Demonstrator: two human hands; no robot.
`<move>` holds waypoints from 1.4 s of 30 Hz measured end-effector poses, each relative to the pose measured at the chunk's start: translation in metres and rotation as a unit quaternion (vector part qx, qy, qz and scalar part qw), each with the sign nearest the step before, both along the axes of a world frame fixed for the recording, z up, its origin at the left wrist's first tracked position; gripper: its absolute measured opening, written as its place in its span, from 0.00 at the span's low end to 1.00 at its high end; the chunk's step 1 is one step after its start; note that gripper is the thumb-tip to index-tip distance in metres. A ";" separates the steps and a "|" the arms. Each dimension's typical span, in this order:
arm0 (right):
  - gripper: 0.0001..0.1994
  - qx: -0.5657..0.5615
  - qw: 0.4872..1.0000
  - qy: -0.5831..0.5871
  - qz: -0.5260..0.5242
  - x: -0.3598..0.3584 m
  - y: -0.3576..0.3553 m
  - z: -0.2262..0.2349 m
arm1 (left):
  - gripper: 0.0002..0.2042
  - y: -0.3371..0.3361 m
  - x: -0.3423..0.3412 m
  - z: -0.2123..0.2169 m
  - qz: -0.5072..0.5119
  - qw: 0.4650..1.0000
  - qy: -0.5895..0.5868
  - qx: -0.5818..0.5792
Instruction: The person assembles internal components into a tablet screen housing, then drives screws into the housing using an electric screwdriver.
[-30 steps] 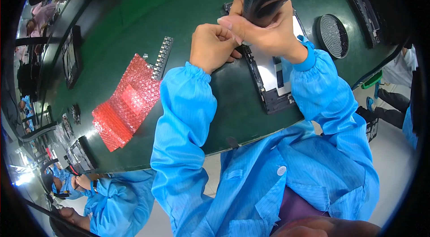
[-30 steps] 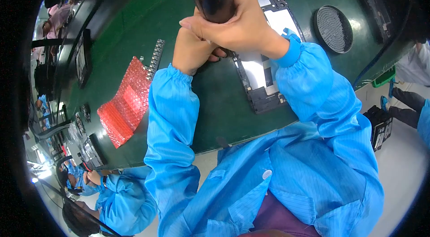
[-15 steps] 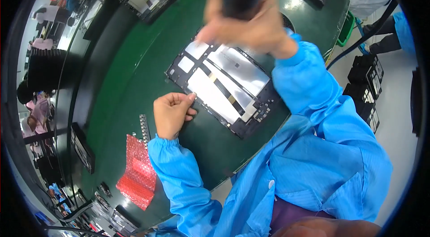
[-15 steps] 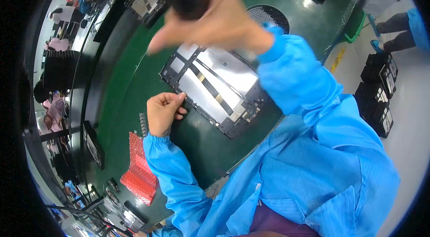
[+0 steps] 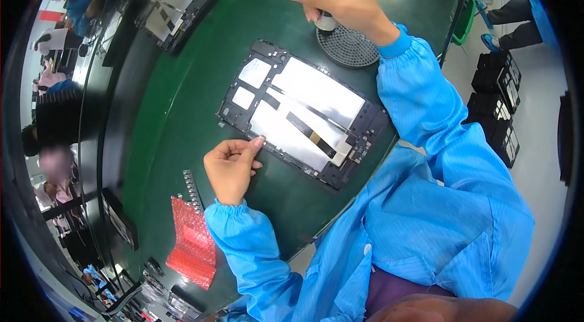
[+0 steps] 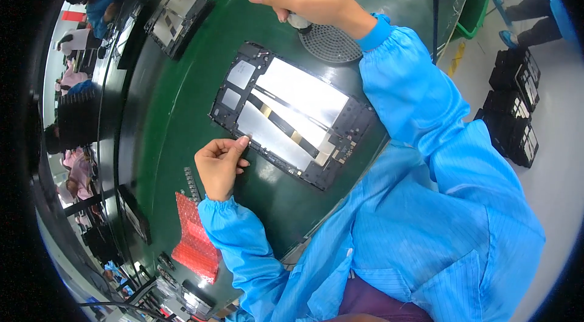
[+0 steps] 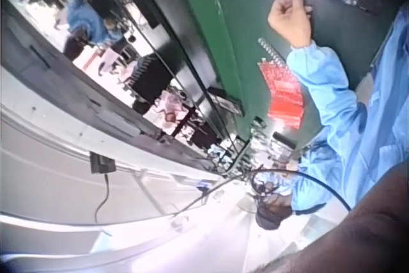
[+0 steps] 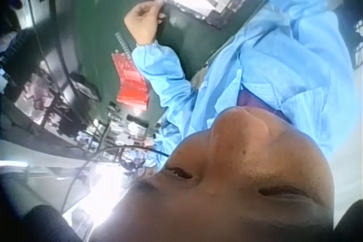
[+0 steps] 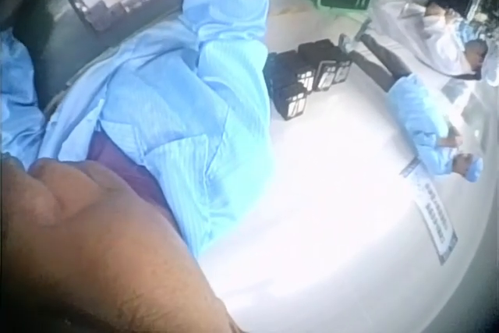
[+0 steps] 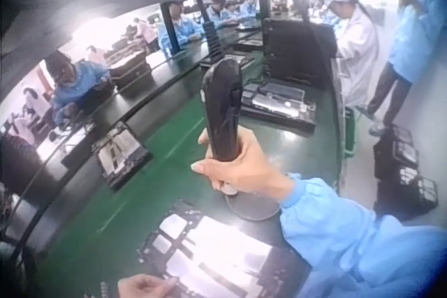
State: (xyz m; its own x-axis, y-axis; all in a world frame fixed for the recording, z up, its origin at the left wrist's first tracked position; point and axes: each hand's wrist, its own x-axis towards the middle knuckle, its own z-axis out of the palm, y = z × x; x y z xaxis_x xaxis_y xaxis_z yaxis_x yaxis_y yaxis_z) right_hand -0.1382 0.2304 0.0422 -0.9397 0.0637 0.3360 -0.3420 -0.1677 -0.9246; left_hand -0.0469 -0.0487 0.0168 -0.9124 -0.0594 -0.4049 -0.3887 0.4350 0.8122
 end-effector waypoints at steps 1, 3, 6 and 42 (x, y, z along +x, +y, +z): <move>0.17 -0.007 1.000 0.001 0.005 -0.001 0.001 -0.001 | 0.12 0.001 -0.001 0.000 0.005 1.000 0.009 -0.007; 0.17 -0.002 1.000 -0.002 0.011 -0.002 0.001 -0.003 | 0.12 0.001 0.000 0.001 0.007 1.000 0.010 -0.008; 0.17 -0.001 1.000 0.004 0.018 -0.003 0.001 -0.006 | 0.13 0.001 0.000 0.001 0.007 1.000 0.011 -0.009; 0.19 0.024 0.983 0.032 0.177 0.037 -0.139 0.004 | 0.07 -0.012 -0.032 -0.011 -0.084 0.982 -0.025 0.165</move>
